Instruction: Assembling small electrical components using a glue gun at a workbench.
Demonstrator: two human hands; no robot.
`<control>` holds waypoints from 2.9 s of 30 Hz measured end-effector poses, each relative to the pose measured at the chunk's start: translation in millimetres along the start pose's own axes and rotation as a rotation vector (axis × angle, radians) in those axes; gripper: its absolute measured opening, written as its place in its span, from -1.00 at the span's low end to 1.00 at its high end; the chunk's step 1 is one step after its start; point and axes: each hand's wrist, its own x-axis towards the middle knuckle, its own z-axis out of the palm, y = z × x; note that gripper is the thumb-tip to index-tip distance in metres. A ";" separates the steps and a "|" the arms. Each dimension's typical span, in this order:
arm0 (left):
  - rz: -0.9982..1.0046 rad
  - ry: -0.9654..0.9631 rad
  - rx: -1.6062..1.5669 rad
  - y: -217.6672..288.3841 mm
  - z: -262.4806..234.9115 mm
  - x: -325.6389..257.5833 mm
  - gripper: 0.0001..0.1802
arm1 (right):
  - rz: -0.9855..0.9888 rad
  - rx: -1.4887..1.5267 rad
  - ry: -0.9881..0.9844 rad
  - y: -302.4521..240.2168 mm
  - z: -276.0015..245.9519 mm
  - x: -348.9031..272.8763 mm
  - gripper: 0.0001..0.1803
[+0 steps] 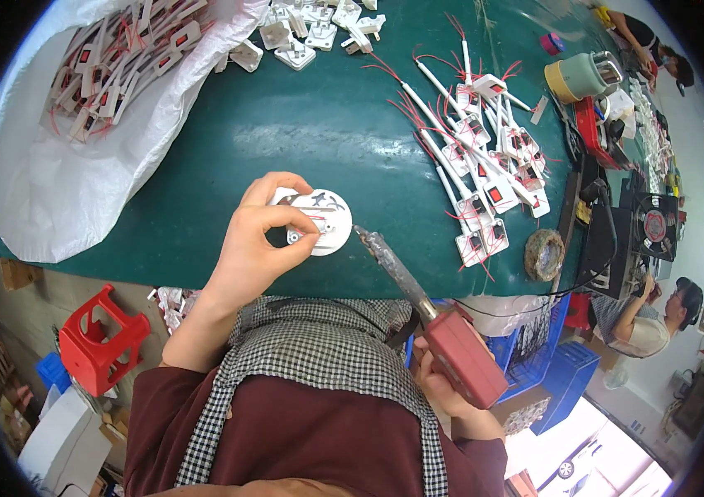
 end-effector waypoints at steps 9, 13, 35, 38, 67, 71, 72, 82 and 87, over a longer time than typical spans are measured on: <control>-0.006 0.024 0.017 -4.8 1.9 0.9 -0.93 | -0.351 0.137 0.364 11.9 -20.3 7.9 -0.41; -0.062 -0.028 0.044 5.5 -1.6 -0.2 -0.94 | -0.363 -0.047 0.761 -6.6 -68.3 -1.9 -0.55; 0.263 -0.051 0.504 15.7 -5.4 -1.8 -0.47 | -0.244 -0.503 1.001 -3.9 -118.3 26.0 -0.57; 0.299 0.030 0.458 23.7 -8.1 -4.9 -0.49 | -0.551 -0.101 0.780 -0.8 -110.1 30.0 -0.37; 0.341 0.222 0.907 -58.5 -52.7 161.6 -0.46 | -0.616 -0.796 0.680 -19.5 -72.8 171.3 -0.04; -0.106 0.086 0.862 -41.2 -47.4 199.9 -0.44 | -0.561 -0.786 0.546 -6.1 -90.0 174.3 -0.04; 0.036 0.169 0.876 -52.1 -48.8 198.4 -0.44 | -0.575 -0.790 0.547 -0.6 -91.9 175.7 -0.03; -0.279 -0.281 -0.415 -2.4 -46.6 47.2 -0.84 | -0.721 -0.750 0.570 16.7 -97.7 174.3 -0.07; -0.206 -0.016 -0.202 4.3 -2.7 5.2 -0.79 | -0.718 -0.770 0.541 8.2 -94.8 167.3 -0.08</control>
